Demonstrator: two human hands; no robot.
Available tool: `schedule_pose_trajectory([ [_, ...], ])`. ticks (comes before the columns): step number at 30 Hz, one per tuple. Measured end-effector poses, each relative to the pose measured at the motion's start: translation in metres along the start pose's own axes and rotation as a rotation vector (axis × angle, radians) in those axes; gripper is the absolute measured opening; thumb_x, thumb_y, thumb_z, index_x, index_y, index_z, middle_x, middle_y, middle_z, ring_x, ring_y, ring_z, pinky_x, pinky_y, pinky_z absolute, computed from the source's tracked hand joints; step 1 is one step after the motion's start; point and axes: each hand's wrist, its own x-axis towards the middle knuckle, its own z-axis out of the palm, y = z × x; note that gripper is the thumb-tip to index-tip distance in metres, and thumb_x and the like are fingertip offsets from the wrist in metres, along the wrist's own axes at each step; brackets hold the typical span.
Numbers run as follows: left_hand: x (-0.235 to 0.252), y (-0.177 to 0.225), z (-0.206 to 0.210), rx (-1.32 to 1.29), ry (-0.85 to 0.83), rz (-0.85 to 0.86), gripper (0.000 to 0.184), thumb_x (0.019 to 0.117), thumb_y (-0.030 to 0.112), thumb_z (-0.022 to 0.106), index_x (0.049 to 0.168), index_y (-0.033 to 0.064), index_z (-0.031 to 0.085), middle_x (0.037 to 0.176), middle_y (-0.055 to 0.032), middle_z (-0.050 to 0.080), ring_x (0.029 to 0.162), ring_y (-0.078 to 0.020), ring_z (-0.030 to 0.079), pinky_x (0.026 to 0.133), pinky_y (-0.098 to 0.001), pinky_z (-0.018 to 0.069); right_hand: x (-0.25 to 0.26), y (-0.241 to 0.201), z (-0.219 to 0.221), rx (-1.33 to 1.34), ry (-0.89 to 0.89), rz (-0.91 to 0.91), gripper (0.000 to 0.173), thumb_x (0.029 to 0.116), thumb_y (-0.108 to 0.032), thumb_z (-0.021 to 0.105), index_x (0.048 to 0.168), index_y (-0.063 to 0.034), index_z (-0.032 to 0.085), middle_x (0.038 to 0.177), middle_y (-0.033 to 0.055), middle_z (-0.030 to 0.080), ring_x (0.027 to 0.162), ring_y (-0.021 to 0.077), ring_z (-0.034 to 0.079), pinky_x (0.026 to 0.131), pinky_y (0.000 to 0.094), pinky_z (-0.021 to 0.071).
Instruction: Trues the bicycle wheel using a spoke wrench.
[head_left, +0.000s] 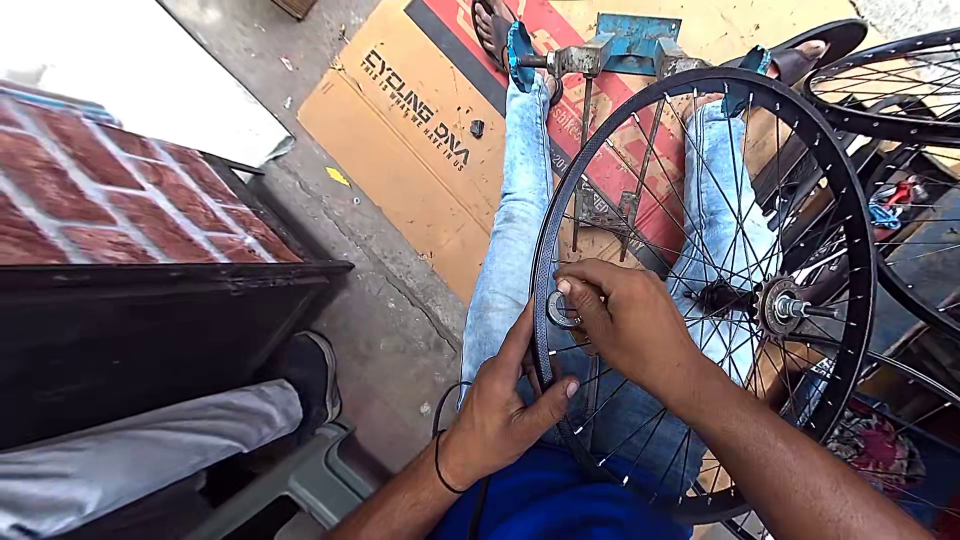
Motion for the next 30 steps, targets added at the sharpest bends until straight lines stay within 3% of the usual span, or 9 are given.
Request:
schedule_pose_trajectory([
  [5, 0.002, -0.001, -0.001, -0.025, -0.007, 0.017, 0.086, 0.0973, 0.033, 0.067, 0.163, 0.0105, 0.018, 0.102, -0.0005, 0.068, 0.084, -0.0102, 0.068, 0.078, -0.0272, 0.0609, -0.017, 0.017, 0.003, -0.138, 0.075, -0.371, 0.051, 0.1010, -0.045, 0.062, 0.133, -0.0056, 0.067, 0.100, 0.0046, 0.071, 0.073, 0.0134, 0.066, 0.059, 0.0315, 0.0552],
  [8, 0.004, 0.003, 0.000, -0.024, -0.013, 0.022, 0.087, 0.0964, 0.033, 0.069, 0.163, 0.0103, 0.018, 0.102, -0.0012, 0.068, 0.084, -0.0108, 0.067, 0.078, -0.0279, 0.0608, -0.019, 0.016, 0.003, -0.280, 0.130, -0.472, 0.044, 0.1048, -0.036, 0.059, 0.131, -0.0012, 0.068, 0.107, 0.0119, 0.072, 0.090, 0.0219, 0.072, 0.069, 0.0348, 0.0594],
  [12, 0.004, 0.002, 0.000, -0.050, -0.013, 0.011, 0.087, 0.0955, 0.030, 0.070, 0.163, 0.0147, 0.018, 0.118, -0.0028, 0.068, 0.094, -0.0131, 0.070, 0.084, -0.0297, 0.0617, -0.015, 0.006, 0.000, -0.123, 0.155, -0.356, 0.029, 0.0924, -0.029, 0.069, 0.113, -0.0090, 0.077, 0.116, 0.0051, 0.075, 0.100, 0.0149, 0.073, 0.078, 0.0324, 0.0613],
  [15, 0.001, 0.001, 0.002, -0.062, 0.009, 0.009, 0.085, 0.0931, 0.026, 0.072, 0.161, 0.0168, 0.021, 0.111, -0.0024, 0.070, 0.088, -0.0139, 0.070, 0.079, -0.0290, 0.0618, -0.012, 0.000, -0.004, -0.035, 0.094, -0.189, 0.039, 0.0856, -0.032, 0.075, 0.120, -0.0123, 0.074, 0.104, -0.0012, 0.076, 0.086, 0.0089, 0.072, 0.071, 0.0325, 0.0603],
  [18, 0.000, 0.002, 0.005, -0.035, 0.075, 0.034, 0.079, 0.0918, 0.027, 0.073, 0.157, 0.0177, 0.029, 0.111, -0.0022, 0.069, 0.092, -0.0157, 0.070, 0.082, -0.0324, 0.0618, -0.014, -0.005, -0.013, -0.065, 0.014, -0.140, 0.041, 0.0869, -0.034, 0.073, 0.124, -0.0152, 0.074, 0.105, -0.0028, 0.076, 0.087, 0.0084, 0.071, 0.072, 0.0336, 0.0604],
  [21, 0.011, 0.004, 0.000, 0.047, 0.182, 0.031, 0.051, 0.0929, 0.029, 0.072, 0.137, 0.0194, 0.049, 0.118, -0.0008, 0.062, 0.097, -0.0156, 0.067, 0.084, -0.0344, 0.0603, -0.021, -0.002, -0.027, -0.105, 0.049, -0.159, 0.039, 0.0918, -0.033, 0.072, 0.126, -0.0143, 0.073, 0.114, -0.0002, 0.075, 0.096, 0.0108, 0.072, 0.078, 0.0334, 0.0612],
  [23, 0.017, 0.006, -0.002, 0.078, 0.230, 0.026, 0.042, 0.0917, 0.023, 0.071, 0.129, 0.0164, 0.052, 0.116, -0.0008, 0.064, 0.095, -0.0147, 0.068, 0.082, -0.0335, 0.0611, -0.024, 0.006, -0.034, -0.099, 0.141, -0.198, 0.038, 0.0944, -0.030, 0.073, 0.126, -0.0104, 0.072, 0.120, 0.0033, 0.074, 0.102, 0.0119, 0.072, 0.083, 0.0314, 0.0614],
  [26, 0.022, 0.008, 0.002, 0.134, 0.259, 0.031, 0.051, 0.0830, 0.015, 0.069, 0.129, 0.0154, 0.046, 0.103, 0.0033, 0.067, 0.089, -0.0114, 0.068, 0.077, -0.0296, 0.0594, -0.021, 0.018, -0.031, -0.147, 0.254, -0.240, 0.034, 0.0971, -0.025, 0.071, 0.125, -0.0059, 0.072, 0.128, 0.0079, 0.071, 0.112, 0.0176, 0.071, 0.092, 0.0356, 0.0600],
  [30, 0.030, 0.019, 0.004, 0.190, 0.215, -0.025, 0.096, 0.0771, 0.012, 0.065, 0.160, 0.0131, 0.017, 0.092, 0.0033, 0.064, 0.076, -0.0073, 0.063, 0.064, -0.0226, 0.0559, -0.010, 0.028, -0.018, -0.223, 0.195, -0.233, 0.032, 0.1005, -0.027, 0.067, 0.126, -0.0079, 0.072, 0.131, 0.0063, 0.070, 0.115, 0.0196, 0.070, 0.097, 0.0395, 0.0566],
])
